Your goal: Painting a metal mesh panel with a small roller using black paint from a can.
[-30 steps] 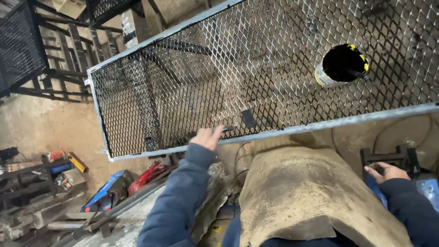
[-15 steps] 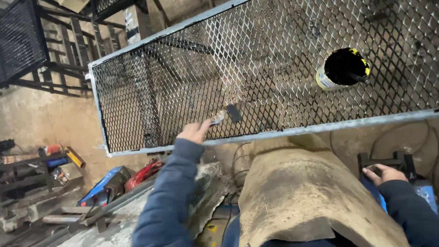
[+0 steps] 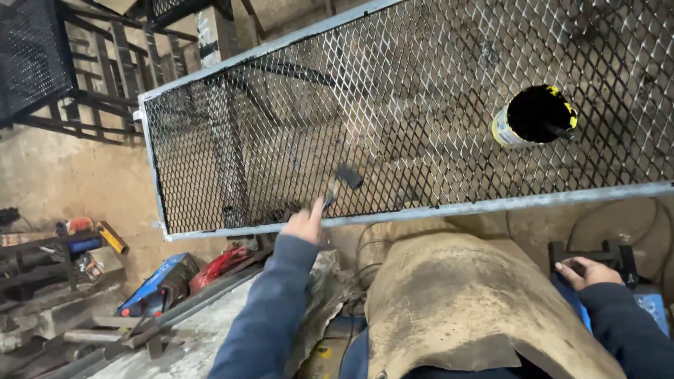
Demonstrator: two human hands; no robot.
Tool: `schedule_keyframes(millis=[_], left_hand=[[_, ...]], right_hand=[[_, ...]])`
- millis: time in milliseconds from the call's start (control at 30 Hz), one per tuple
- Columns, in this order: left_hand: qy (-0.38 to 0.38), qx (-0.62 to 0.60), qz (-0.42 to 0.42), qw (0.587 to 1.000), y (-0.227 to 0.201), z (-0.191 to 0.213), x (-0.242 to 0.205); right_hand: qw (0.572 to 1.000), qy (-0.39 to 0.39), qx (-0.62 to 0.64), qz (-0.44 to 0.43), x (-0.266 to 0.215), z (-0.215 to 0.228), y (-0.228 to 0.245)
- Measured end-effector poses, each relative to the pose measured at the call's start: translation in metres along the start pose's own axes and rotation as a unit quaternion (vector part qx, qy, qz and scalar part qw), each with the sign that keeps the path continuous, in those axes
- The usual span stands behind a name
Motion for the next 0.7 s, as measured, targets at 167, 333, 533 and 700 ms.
schedule_keyframes(millis=[167,333,533,700], left_hand=[[0.092,0.011,0.063,0.994,0.000,-0.005,-0.045],[-0.074,-0.023,-0.047,0.996,-0.028,-0.039,0.048],[-0.003,-0.116,0.115,0.987,-0.054,-0.040,0.072],[0.101,-0.111,0.111,0.982,-0.067,-0.056,-0.018]], right_hand=[[1.000,0.017,-0.006,-0.020,-0.003,-0.019,-0.003],[0.998,0.039,-0.056,-0.014,0.011,-0.005,0.009],[0.999,-0.022,-0.029,0.010,0.017,0.006,0.007],[0.998,0.021,-0.042,-0.032,0.010,-0.052,-0.018]])
Point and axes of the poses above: each hand's wrist, its own x-axis towards the middle knuckle, its own z-axis out of the back of the hand, y = z × x, the point moved 2 cm from there along x, towards the middle knuckle, and after that the axes turned 12 degrees about -x, right-handed, at the moved point
